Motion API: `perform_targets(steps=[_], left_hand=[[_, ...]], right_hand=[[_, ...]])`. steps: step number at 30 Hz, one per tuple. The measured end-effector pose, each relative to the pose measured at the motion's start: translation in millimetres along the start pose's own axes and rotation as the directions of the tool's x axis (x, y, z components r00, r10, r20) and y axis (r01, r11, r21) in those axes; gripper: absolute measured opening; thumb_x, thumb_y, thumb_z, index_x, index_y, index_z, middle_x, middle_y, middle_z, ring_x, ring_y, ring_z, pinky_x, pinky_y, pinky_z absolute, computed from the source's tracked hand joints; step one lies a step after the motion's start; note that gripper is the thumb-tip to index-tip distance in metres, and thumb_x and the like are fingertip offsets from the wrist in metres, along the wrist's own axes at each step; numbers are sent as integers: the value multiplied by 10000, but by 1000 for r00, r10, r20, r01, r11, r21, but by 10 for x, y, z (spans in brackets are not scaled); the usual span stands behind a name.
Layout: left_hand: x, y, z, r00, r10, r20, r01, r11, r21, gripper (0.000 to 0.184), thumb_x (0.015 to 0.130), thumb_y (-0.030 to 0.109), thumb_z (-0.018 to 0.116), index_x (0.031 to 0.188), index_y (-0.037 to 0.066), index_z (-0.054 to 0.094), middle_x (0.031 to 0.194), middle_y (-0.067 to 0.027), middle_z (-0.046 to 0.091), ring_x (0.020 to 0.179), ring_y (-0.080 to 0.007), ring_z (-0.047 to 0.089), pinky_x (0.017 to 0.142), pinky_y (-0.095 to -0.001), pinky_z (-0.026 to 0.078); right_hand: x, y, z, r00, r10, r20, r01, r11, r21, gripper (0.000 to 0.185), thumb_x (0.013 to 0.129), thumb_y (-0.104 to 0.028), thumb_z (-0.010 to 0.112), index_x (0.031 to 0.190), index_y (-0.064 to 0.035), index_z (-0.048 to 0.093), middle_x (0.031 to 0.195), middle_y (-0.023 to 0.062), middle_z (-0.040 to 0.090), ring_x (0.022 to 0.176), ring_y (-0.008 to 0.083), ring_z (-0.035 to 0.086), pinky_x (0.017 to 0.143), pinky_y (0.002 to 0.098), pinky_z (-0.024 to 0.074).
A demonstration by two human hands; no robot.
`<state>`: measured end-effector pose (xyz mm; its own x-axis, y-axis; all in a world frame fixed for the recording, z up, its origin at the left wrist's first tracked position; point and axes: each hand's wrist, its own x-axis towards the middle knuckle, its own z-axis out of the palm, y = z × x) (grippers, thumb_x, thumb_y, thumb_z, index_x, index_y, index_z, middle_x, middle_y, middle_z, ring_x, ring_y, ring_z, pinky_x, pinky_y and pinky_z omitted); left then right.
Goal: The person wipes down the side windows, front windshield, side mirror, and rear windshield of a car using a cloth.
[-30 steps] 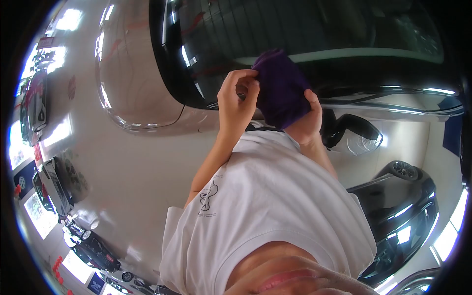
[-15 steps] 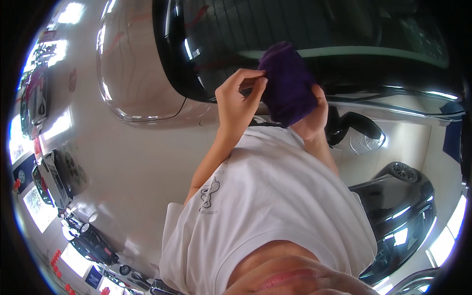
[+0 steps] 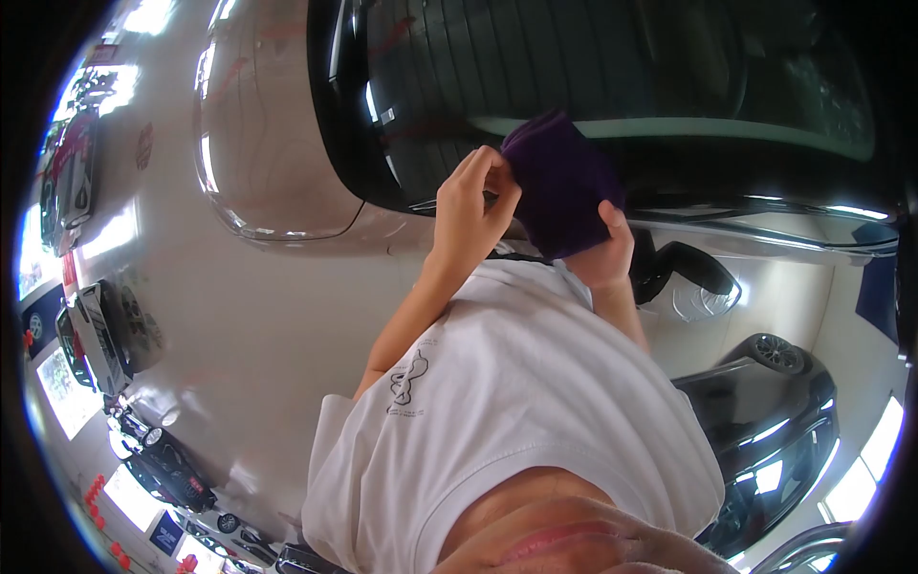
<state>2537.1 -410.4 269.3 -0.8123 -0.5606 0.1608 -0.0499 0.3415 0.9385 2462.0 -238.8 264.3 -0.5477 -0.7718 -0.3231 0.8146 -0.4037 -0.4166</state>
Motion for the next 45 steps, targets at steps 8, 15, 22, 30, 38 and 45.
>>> perform_targets(steps=[8, 15, 22, 30, 38, 45], left_hand=[[-260, -376, -440, 965, -252, 77, 261, 954, -147, 111, 943, 44, 458, 838, 12, 476, 724, -79, 433, 651, -146, 394, 594, -294, 374], [-1346, -906, -1274, 480, -806, 345, 165, 470, 867, 206, 939, 253, 551, 944, 90, 678, 878, -171, 696, 876, -387, 656, 727, -504, 477], [-667, 28, -1095, 848, -388, 361, 226, 881, 416, 255, 908, 98, 608, 1155, 84, 671, 1057, -103, 688, 919, -320, 662, 817, -416, 524], [-2, 393, -717, 984, 170, 52, -176, 968, 178, 507, 912, 264, 636, 1327, -4, 522, 1267, -177, 583, 1211, -339, 527, 1054, -426, 387], [-18, 209, -563, 956, -68, 284, 162, 933, -322, 410, 895, 173, 720, 1228, 12, 542, 1132, -54, 556, 1005, -98, 530, 887, -254, 445], [-101, 97, -467, 983, -115, 146, 175, 841, -513, 452, 811, -83, 666, 1226, 22, 520, 1111, -48, 566, 1003, -111, 554, 880, -256, 450]], right_hand=[[68, -57, 61, 993, -73, 92, 74, 997, -6, 769, 909, -405, 564, 1509, 8, 321, 1538, 189, 390, 1408, 364, 398, 1157, 478, 332], [95, -203, -106, 981, -129, 143, 131, 991, -2, 748, 890, -357, 603, 1506, -21, 342, 1520, 179, 415, 1392, 367, 417, 1147, 491, 342], [169, -214, -299, 987, -65, 145, 100, 963, -250, 804, 820, -287, 744, 1478, -5, 377, 1470, 155, 475, 1348, 330, 466, 1121, 461, 368], [234, -85, 302, 898, 43, 437, 255, 760, -598, 578, 869, -195, 710, 1354, 44, 506, 1384, 110, 509, 1232, 229, 504, 1082, 371, 353], [151, -145, 396, 849, -106, 518, 502, 467, -728, 450, 779, -55, 684, 1219, 33, 647, 1186, 94, 451, 1037, 219, 519, 944, 336, 408], [70, -179, 476, 866, -227, 446, 476, 102, -873, 541, 711, 102, 670, 1233, -39, 682, 1019, 81, 530, 891, 222, 577, 806, 308, 473]])
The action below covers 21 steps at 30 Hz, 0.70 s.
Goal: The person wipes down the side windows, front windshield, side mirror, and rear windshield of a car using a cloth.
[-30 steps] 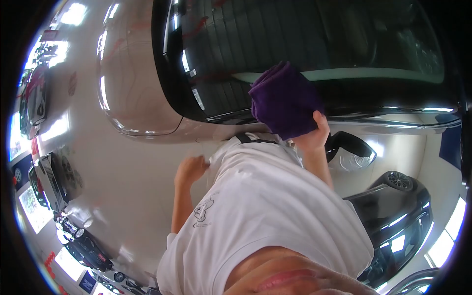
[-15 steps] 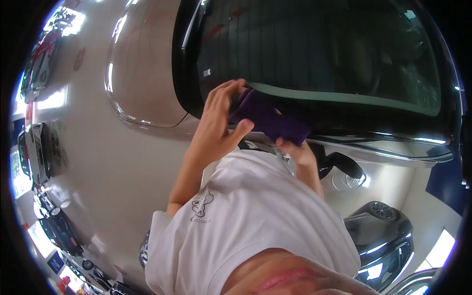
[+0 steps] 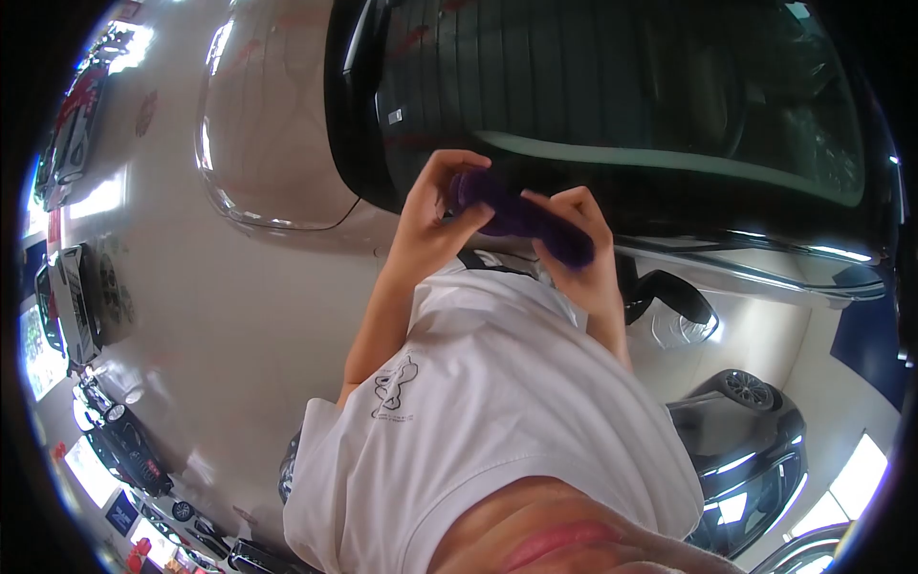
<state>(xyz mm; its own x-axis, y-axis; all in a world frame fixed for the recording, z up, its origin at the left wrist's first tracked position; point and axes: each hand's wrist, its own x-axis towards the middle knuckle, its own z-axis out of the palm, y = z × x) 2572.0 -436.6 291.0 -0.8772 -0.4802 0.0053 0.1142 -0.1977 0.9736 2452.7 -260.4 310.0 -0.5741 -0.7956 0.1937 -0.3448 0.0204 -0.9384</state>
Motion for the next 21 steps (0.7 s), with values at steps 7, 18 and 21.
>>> perform_targets(steps=[7, 18, 21], left_hand=[[19, -131, -59, 989, 101, -109, -86, 987, 134, 421, 836, -89, 647, 1212, 37, 505, 1076, -22, 502, 956, -80, 492, 862, -218, 407], [-37, -115, -102, 988, 152, -2, -145, 949, 282, 212, 829, -64, 685, 987, 17, 570, 965, -46, 591, 817, -109, 541, 753, -235, 453], [-46, -102, -125, 985, 171, 31, -171, 930, 326, 208, 827, -63, 695, 978, 9, 573, 976, -62, 607, 841, -133, 568, 793, -250, 477]], right_hand=[[31, 38, 18, 984, -113, -135, 78, 968, -240, 449, 738, 104, 711, 1148, -70, 660, 1048, 131, 627, 939, 299, 639, 826, 349, 520], [51, 30, -109, 996, -64, -64, 39, 942, -335, 292, 722, 69, 732, 967, -63, 643, 982, 97, 624, 883, 290, 649, 758, 351, 527], [59, 22, -141, 997, -67, -28, 50, 918, -394, 289, 712, 52, 746, 958, -59, 643, 961, 74, 628, 852, 276, 661, 727, 345, 531]])
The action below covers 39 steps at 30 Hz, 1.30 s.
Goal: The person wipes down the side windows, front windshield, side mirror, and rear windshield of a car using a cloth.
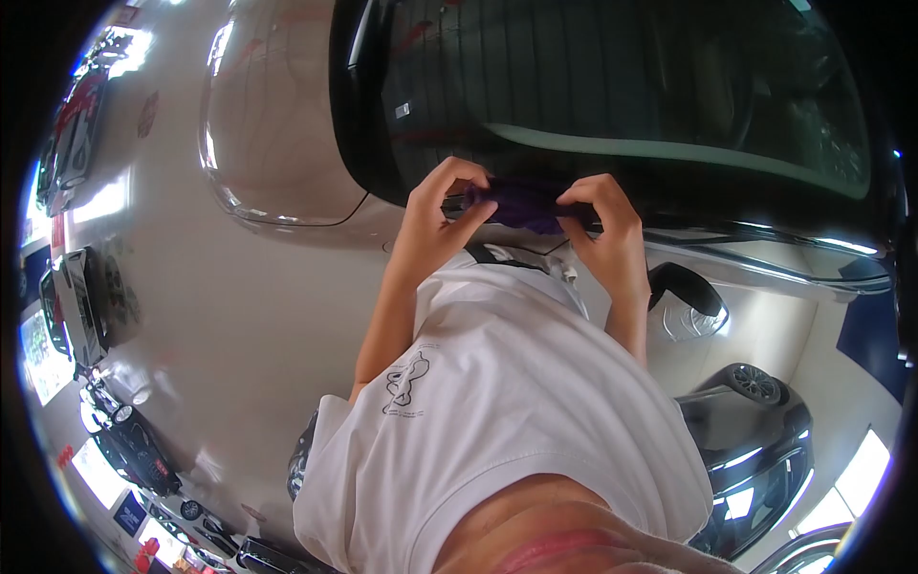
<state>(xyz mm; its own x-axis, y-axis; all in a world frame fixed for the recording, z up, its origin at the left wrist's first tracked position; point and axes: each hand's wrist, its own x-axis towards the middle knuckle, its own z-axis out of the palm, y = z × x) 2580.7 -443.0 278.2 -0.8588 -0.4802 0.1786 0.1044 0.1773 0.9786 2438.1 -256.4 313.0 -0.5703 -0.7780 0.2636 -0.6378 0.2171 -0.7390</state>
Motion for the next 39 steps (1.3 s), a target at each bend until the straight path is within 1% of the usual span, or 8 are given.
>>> perform_targets(steps=[7, 11, 13, 17, 19, 25, 28, 39], left_hand=[[-42, 22, 19, 986, -164, 32, 166, 983, -81, 255, 826, -86, 670, 1003, 22, 523, 1070, -63, 584, 965, -114, 561, 864, -260, 460], [50, 152, 139, 956, -289, 57, 294, 938, -185, 251, 835, -88, 648, 1000, 31, 500, 1064, -61, 574, 972, -109, 557, 857, -265, 468], [31, 295, 221, 959, -266, 99, 279, 948, -156, 240, 845, -89, 626, 1003, 33, 494, 1062, -54, 567, 967, -101, 549, 835, -256, 466], [74, 433, 373, 951, -216, 223, 258, 949, -181, 219, 866, -49, 623, 1034, 12, 496, 961, -37, 535, 896, -86, 530, 761, -233, 464], [187, 204, 485, 915, -258, 311, 310, 942, -132, 216, 872, -22, 634, 1041, 3, 503, 916, -24, 517, 828, -93, 529, 731, -244, 463], [483, -241, 793, 958, -218, 186, 209, 975, 70, 235, 834, 61, 705, 992, -29, 558, 798, -96, 603, 668, -142, 553, 650, -276, 482], [479, -253, 755, 982, -80, 174, 63, 992, 106, 227, 854, 106, 696, 990, -20, 565, 848, -112, 626, 703, -178, 599, 670, -299, 500], [412, -139, 587, 952, -29, 304, -53, 965, 257, 202, 856, 103, 704, 961, -4, 569, 921, -131, 621, 851, -277, 613, 756, -356, 491]], right_hand=[[8, -163, -154, 997, 71, 34, -73, 995, 61, 271, 707, 56, 754, 942, -46, 665, 950, 77, 642, 862, 265, 665, 756, 336, 530], [13, -257, -269, 992, 124, -1, -124, 991, -48, 315, 687, 58, 769, 970, -53, 687, 939, 72, 659, 864, 257, 667, 753, 336, 528], [-50, -433, -420, 972, 235, -8, -234, 963, -129, 325, 673, 60, 775, 967, -52, 691, 938, 70, 657, 852, 249, 669, 723, 328, 526], [-154, -420, -764, 992, 112, -51, -118, 980, -159, 312, 667, 45, 784, 940, -90, 719, 898, 61, 667, 815, 211, 666, 669, 305, 507], [-106, -290, -817, 968, 252, 7, -244, 944, -222, 272, 702, -2, 781, 952, -93, 722, 911, 49, 674, 798, 211, 661, 648, 302, 492], [-46, -10, -611, 936, 343, -80, -348, 870, -350, 200, 767, -88, 761, 952, -80, 684, 913, 76, 640, 867, 295, 642, 760, 363, 504], [-105, 50, -579, 950, 297, -96, -312, 902, -299, 199, 760, -59, 759, 944, -72, 686, 914, 67, 641, 893, 288, 631, 798, 369, 502], [-171, 2, -543, 969, 226, -102, -246, 930, -273, 234, 710, -7, 776, 931, -62, 722, 905, 50, 648, 885, 252, 630, 754, 351, 506]])
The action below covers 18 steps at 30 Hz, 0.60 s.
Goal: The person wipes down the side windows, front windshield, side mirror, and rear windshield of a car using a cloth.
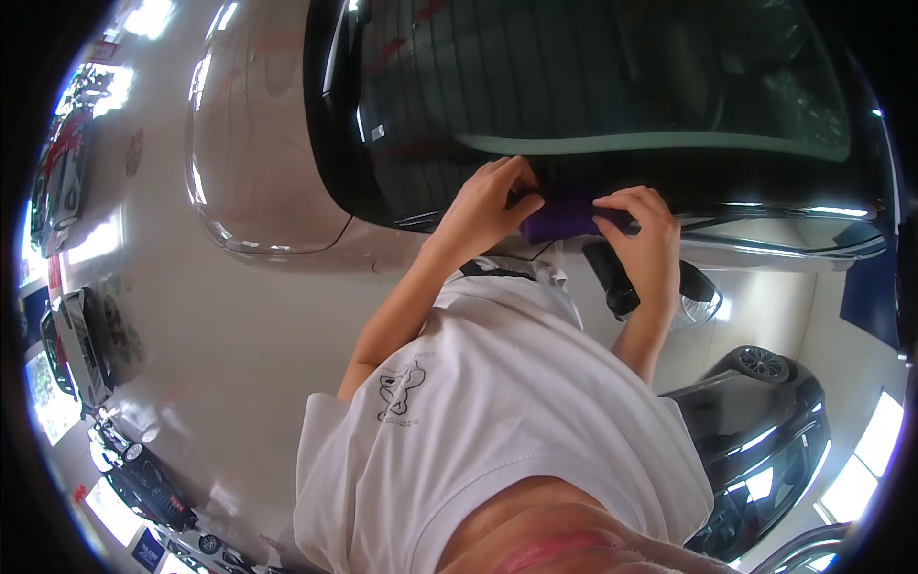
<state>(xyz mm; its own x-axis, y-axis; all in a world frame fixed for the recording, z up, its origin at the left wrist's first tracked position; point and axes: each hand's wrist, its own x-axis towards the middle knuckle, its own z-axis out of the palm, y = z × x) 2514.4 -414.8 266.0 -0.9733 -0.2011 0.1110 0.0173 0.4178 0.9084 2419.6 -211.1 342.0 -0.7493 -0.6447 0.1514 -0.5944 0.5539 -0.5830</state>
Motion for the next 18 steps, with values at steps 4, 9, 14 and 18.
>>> perform_targets(steps=[4, 9, 14, 18], left_hand=[[-124, 54, -116, 997, -33, 63, 39, 996, -87, 177, 831, 19, 693, 922, -15, 545, 913, -130, 594, 848, -290, 613, 774, -375, 498], [-316, 86, -219, 993, -66, 101, 74, 994, -75, 191, 802, -37, 691, 897, -29, 526, 912, -142, 574, 850, -298, 613, 779, -370, 504], [-437, 159, -323, 991, -41, 126, 38, 999, 30, 206, 784, -61, 684, 888, -32, 509, 919, -150, 571, 861, -307, 613, 791, -361, 503], [-477, 184, -348, 996, -87, 26, 88, 995, -43, 201, 795, -61, 669, 911, -19, 509, 923, -133, 564, 858, -288, 588, 789, -337, 482]], right_hand=[[2, -112, -62, 999, 7, 45, -10, 997, 73, 238, 699, -8, 790, 923, -62, 728, 916, 53, 659, 869, 237, 638, 738, 345, 510], [0, -90, -67, 993, -17, 117, 3, 992, 122, 283, 669, -70, 839, 930, -62, 732, 924, 55, 671, 867, 234, 645, 745, 344, 507], [30, -144, -66, 981, -42, 188, 12, 987, 158, 308, 663, -99, 849, 943, -56, 729, 932, 54, 676, 888, 243, 646, 780, 342, 509], [47, -165, -101, 969, -101, 225, 65, 985, 161, 336, 670, -84, 844, 979, -59, 716, 961, 56, 669, 899, 244, 647, 789, 346, 512]])
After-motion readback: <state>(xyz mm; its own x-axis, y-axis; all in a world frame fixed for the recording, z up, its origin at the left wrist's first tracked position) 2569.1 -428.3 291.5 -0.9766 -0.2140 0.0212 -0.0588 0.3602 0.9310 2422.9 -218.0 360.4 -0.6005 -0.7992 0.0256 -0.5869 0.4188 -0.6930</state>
